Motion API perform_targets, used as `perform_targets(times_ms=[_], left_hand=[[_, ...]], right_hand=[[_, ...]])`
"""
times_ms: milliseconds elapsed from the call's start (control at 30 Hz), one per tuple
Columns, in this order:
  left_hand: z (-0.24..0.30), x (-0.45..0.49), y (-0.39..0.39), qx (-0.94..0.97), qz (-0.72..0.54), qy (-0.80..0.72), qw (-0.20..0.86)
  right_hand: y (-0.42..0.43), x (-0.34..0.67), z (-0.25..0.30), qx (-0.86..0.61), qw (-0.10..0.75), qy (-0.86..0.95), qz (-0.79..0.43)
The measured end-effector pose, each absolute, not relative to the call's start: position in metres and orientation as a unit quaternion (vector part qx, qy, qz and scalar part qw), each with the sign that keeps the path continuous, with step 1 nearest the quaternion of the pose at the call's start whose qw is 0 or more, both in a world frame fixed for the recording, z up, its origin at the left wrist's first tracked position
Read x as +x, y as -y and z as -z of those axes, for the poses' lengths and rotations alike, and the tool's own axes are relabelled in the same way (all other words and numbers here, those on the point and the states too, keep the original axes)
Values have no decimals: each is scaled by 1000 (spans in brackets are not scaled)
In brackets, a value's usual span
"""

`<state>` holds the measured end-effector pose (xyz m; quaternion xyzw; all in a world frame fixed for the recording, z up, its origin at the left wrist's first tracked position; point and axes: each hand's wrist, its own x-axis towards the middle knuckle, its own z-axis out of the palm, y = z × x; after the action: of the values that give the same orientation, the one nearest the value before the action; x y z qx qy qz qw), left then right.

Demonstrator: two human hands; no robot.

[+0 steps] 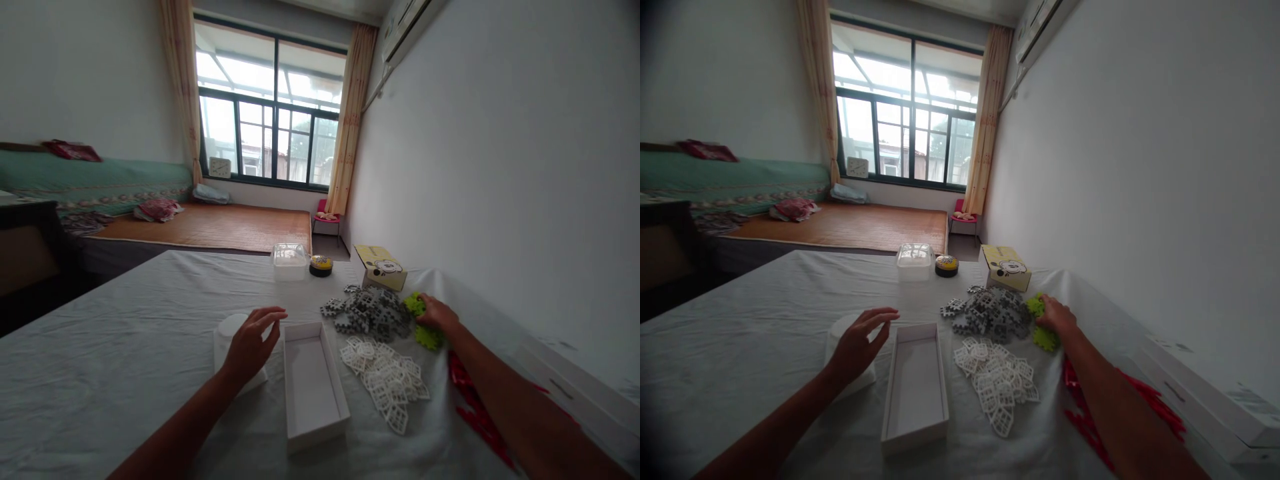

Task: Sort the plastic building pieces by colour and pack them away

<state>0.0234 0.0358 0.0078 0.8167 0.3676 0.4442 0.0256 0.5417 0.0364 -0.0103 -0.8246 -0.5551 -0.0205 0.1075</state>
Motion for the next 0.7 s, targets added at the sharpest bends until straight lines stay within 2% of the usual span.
perform_targets(times_ms=[367,567,700], left_hand=[[-9,30,-28,821,-440,-357,69],[-1,45,-19,782,-454,-395,160],[7,54,-13,764,-471,-408,166]], right_hand=[[-33,551,-7,-836,116,532,76],[-24,556,-26,-831,154,525,99],[-19,545,-46,-817,191,534,103]])
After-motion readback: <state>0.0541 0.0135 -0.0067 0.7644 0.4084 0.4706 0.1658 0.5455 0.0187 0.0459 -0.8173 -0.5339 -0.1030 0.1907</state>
